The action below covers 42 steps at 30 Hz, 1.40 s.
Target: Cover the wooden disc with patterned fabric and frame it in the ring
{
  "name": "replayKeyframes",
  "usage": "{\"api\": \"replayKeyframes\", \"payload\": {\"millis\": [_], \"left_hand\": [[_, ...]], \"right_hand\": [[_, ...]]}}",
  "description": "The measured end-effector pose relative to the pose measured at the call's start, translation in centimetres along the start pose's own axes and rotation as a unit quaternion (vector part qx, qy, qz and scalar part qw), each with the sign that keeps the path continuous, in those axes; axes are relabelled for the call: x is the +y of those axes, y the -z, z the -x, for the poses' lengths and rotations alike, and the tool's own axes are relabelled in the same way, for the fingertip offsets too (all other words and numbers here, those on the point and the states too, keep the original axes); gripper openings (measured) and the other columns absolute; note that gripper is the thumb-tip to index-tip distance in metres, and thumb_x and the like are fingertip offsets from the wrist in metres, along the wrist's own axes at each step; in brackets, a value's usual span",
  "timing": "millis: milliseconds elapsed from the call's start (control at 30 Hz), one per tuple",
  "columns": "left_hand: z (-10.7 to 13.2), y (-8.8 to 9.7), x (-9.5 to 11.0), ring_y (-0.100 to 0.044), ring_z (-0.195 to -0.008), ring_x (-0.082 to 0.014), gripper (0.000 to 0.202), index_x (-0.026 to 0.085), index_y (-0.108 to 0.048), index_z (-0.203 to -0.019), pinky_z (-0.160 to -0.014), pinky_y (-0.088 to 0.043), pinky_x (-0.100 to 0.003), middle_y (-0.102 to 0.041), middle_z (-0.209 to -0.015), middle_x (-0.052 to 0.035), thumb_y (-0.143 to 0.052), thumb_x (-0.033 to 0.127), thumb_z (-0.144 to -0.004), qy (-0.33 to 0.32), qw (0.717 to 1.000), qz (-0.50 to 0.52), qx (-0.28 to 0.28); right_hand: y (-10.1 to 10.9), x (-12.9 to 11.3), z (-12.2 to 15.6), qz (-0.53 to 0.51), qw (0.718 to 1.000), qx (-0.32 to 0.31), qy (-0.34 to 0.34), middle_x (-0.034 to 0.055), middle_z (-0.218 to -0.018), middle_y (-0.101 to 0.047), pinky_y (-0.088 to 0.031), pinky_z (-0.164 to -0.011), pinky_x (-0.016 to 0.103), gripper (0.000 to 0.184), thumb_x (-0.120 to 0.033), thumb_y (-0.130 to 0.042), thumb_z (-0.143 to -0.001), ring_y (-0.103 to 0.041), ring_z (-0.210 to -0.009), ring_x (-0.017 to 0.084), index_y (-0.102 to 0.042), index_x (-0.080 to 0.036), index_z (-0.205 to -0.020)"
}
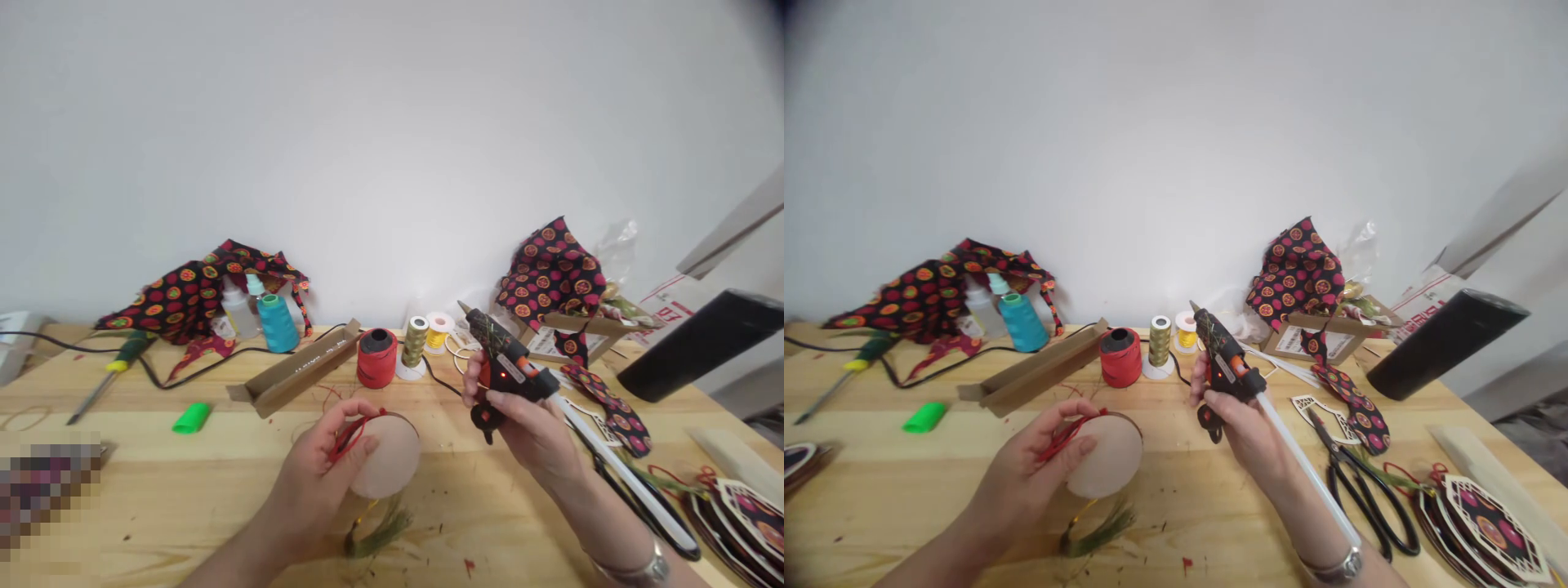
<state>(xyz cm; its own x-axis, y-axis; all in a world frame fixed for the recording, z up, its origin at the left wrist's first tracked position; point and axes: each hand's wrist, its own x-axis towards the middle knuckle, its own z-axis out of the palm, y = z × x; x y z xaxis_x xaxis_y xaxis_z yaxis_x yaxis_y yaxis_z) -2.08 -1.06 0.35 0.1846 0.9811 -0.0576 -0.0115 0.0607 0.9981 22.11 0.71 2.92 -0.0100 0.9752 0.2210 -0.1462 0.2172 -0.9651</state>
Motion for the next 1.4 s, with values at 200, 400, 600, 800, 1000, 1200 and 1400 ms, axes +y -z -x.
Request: {"api": "replayKeyframes", "payload": {"millis": [200, 400, 600, 800, 1000, 1200, 1400], "left_hand": [[0.2, -0.4, 0.1, -0.064, -0.073, -0.0161, 0.022, 0.023, -0.061, -0.095, -0.060, -0.050, -0.021, -0.072, -0.088, -0.0013, -0.068, 0.037, -0.080, -0.006, 0.999, 0.015, 0.038], [0.0, -0.3, -0.1, -0.067, -0.078, -0.0191, 0.025, 0.023, -0.060, -0.096, -0.062, -0.052, -0.023, -0.074, -0.092, -0.0038, -0.068, 0.040, -0.080, 0.011, 1.000, 0.021, 0.017], [0.1, -0.2, -0.4, -0.068, -0.080, -0.0191, 0.023, 0.024, -0.061, -0.098, -0.065, -0.053, -0.024, -0.075, -0.094, -0.0037, -0.066, 0.039, -0.082, 0.002, 1.000, 0.007, 0.001], [0.2, -0.3, -0.3, -0.069, -0.081, -0.0188, 0.022, 0.024, -0.060, -0.098, -0.066, -0.053, -0.023, -0.075, -0.096, -0.0035, -0.066, 0.038, -0.083, -0.002, 0.999, 0.032, -0.006], [0.2, -0.5, 0.0, -0.068, -0.076, -0.0178, 0.024, 0.023, -0.060, -0.096, -0.063, -0.052, -0.022, -0.075, -0.090, -0.0024, -0.069, 0.038, -0.080, 0.009, 0.999, 0.048, 0.004], [0.2, -0.6, 0.1, -0.069, -0.077, -0.0201, 0.027, 0.022, -0.060, -0.096, -0.064, -0.053, -0.025, -0.075, -0.092, -0.0050, -0.070, 0.040, -0.078, 0.014, 0.999, 0.039, 0.006], [0.1, -0.4, -0.2, -0.067, -0.075, -0.0166, 0.023, 0.024, -0.061, -0.096, -0.063, -0.052, -0.021, -0.075, -0.090, -0.0017, -0.068, 0.038, -0.081, 0.010, 0.999, 0.049, -0.018]], "right_hand": [[0.2, 0.9, 1.5, 0.165, 0.986, 0.005, 0.001, -0.0004, -0.061, -0.053, -0.038, -0.046, 0.024, 0.030, -0.048, -0.064, -0.080, -0.047, -0.052, 0.012, -0.063, -0.017, -0.079], [-1.0, -0.4, 2.7, 0.224, 0.958, -0.110, 0.141, 0.0054, -0.081, -0.066, -0.048, -0.065, 0.029, 0.035, -0.054, -0.058, -0.084, -0.062, -0.074, 0.020, -0.066, -0.020, -0.083], [-1.5, -1.0, 2.9, 0.278, 0.937, -0.159, 0.135, 0.0014, -0.067, -0.056, -0.038, -0.055, 0.027, 0.037, -0.052, -0.052, -0.087, -0.052, -0.060, 0.015, -0.062, -0.019, -0.074], [-1.4, -0.3, 2.9, 0.308, 0.923, -0.187, 0.134, -0.0005, -0.064, -0.051, -0.033, -0.054, 0.026, 0.028, -0.039, -0.054, -0.087, -0.048, -0.059, 0.013, -0.053, -0.019, -0.067], [-1.1, 0.3, 2.8, 0.325, 0.918, -0.194, 0.119, -0.0028, -0.064, -0.045, -0.030, -0.054, 0.026, 0.028, -0.035, -0.056, -0.086, -0.043, -0.058, 0.012, -0.045, -0.020, -0.065], [-1.1, 0.0, 2.8, 0.324, 0.916, -0.201, 0.123, -0.0036, -0.063, -0.043, -0.028, -0.053, 0.025, 0.031, -0.035, -0.057, -0.086, -0.042, -0.057, 0.011, -0.042, -0.020, -0.063], [-1.3, -0.1, 2.9, 0.332, 0.914, -0.203, 0.116, -0.0029, -0.062, -0.044, -0.030, -0.053, 0.025, 0.031, -0.036, -0.056, -0.086, -0.043, -0.057, 0.011, -0.043, -0.019, -0.063]]}}
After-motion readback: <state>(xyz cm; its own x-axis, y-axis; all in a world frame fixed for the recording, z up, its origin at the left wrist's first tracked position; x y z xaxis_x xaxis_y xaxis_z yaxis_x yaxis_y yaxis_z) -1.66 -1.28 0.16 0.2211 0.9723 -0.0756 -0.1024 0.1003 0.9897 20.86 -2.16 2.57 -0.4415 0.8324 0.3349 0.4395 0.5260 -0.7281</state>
